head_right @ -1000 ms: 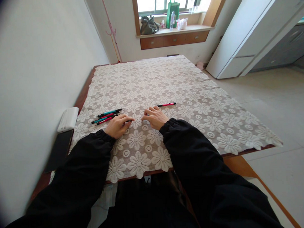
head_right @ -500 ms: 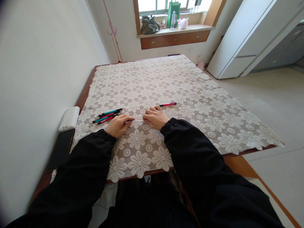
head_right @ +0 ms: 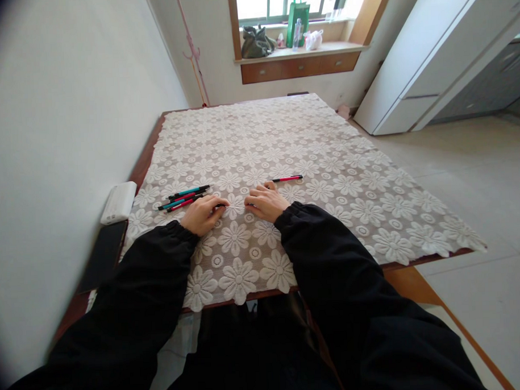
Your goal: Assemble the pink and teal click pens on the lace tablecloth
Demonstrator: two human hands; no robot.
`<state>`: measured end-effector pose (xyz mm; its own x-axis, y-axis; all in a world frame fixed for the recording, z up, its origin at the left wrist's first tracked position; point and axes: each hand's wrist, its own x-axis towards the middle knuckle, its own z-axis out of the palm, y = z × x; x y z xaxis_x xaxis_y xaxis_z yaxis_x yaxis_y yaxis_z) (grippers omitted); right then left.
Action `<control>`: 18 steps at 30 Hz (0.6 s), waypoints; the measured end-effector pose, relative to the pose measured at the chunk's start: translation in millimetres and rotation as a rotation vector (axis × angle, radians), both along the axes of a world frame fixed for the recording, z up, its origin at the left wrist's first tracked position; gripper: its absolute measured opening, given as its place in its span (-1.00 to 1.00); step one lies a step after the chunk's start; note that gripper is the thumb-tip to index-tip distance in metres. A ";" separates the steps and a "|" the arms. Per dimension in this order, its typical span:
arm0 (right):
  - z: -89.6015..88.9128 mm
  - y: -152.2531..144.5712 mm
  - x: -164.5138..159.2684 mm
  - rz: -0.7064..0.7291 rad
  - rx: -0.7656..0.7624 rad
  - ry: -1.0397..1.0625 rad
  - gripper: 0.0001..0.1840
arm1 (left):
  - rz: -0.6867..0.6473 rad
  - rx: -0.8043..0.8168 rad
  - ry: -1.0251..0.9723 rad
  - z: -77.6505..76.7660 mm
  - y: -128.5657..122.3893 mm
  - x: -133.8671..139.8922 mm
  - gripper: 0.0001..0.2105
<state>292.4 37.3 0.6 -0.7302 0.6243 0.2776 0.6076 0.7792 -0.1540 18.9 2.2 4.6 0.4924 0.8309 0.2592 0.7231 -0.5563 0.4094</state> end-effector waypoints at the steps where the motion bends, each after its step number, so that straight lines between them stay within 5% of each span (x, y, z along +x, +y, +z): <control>1: -0.6 0.3 0.0 0.004 -0.004 0.004 -0.75 | -0.006 0.000 0.001 0.2 -0.1 -0.2 -0.75; 18: 1.7 -0.2 -0.2 0.023 -0.039 0.030 -0.73 | -0.012 -0.028 -0.009 -0.1 -0.5 -1.1 -0.68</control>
